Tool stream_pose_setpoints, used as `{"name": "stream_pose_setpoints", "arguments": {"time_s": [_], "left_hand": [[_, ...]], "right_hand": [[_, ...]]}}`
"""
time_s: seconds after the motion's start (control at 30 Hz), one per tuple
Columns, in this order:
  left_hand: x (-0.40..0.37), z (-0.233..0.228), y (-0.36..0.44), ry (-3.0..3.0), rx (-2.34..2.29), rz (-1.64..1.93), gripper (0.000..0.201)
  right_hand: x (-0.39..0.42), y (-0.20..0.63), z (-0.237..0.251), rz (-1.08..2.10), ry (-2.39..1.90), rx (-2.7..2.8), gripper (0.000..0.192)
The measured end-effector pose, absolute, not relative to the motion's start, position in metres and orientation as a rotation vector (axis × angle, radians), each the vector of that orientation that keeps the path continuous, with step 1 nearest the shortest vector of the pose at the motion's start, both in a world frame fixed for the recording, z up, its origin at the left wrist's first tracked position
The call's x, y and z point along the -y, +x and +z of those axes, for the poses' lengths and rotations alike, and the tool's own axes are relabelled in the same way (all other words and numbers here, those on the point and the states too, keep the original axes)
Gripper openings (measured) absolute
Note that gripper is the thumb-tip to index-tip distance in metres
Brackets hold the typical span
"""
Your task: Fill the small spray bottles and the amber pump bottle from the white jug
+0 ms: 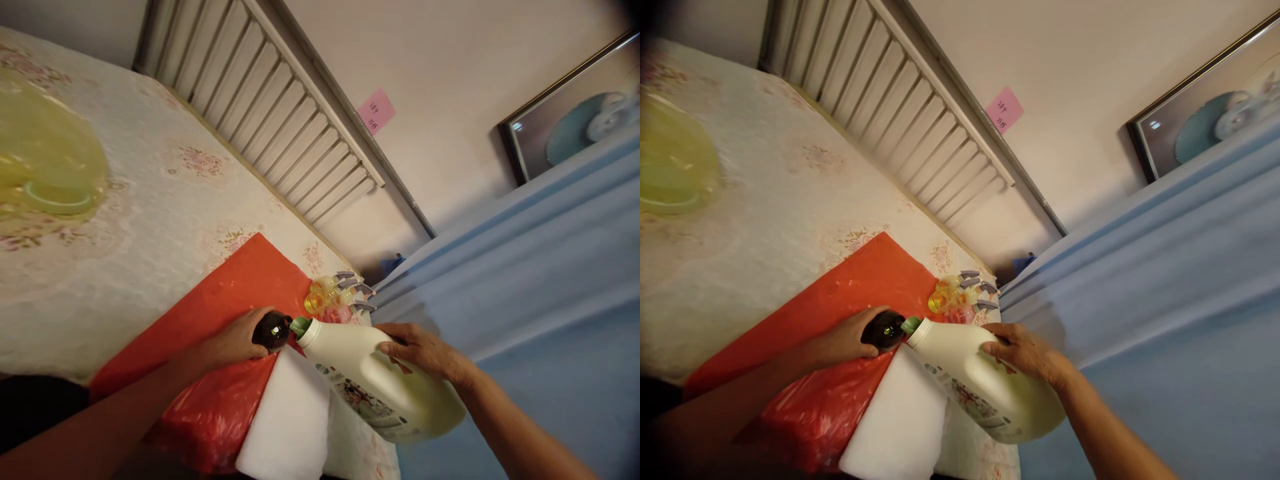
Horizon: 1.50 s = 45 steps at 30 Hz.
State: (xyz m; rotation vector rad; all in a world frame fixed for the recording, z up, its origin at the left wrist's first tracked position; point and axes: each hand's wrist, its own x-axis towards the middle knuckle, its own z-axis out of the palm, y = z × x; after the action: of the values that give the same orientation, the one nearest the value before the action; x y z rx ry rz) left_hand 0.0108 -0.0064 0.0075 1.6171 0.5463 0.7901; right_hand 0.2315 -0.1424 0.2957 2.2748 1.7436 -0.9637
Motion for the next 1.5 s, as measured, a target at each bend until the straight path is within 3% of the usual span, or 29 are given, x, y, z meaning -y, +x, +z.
{"name": "stream_pose_setpoints", "arguments": {"time_s": [0.3,0.7,1.5], "left_hand": [[0.005,0.001,0.012,1.624,-0.551,0.763,0.07],[0.006,0.01,0.008,1.621,-0.506,0.779,0.062],[0.005,0.002,0.012,1.613,-0.505,0.794,0.066]], "right_hand": [[0.142,0.229,0.297,-0.981,2.263,-1.744,0.045],[0.143,0.234,0.294,-0.992,2.246,-1.759,0.045],[0.14,0.229,0.298,-0.966,2.244,-1.729,0.046]]}}
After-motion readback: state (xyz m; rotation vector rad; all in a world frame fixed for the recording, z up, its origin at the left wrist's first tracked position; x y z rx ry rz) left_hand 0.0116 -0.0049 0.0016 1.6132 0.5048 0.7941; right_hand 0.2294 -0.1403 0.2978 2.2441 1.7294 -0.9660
